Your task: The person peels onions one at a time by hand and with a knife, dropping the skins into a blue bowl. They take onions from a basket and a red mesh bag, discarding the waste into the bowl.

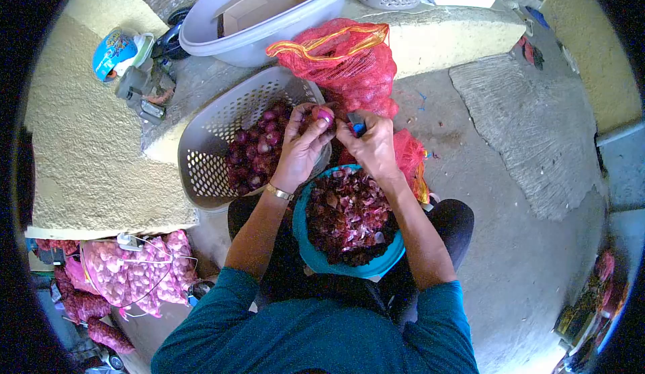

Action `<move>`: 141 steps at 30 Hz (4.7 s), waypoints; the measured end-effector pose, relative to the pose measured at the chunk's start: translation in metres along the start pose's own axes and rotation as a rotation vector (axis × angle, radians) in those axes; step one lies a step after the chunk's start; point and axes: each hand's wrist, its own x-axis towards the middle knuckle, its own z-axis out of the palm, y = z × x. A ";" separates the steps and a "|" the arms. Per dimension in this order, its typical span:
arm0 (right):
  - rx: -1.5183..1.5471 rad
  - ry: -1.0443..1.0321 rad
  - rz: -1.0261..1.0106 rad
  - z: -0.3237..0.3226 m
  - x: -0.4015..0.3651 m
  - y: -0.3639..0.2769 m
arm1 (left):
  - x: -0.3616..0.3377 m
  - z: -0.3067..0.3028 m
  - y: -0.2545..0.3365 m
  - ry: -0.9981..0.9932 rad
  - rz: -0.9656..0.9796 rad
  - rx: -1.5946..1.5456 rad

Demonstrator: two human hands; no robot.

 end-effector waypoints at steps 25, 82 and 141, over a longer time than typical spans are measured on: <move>0.034 0.012 -0.060 -0.004 0.011 -0.007 | 0.002 0.000 0.012 -0.024 -0.096 0.021; -0.069 -0.143 -0.071 0.042 0.015 0.002 | -0.024 -0.024 0.032 0.141 0.086 0.431; -0.020 -0.413 -0.026 0.037 -0.019 -0.019 | -0.079 -0.025 0.031 0.144 0.326 0.855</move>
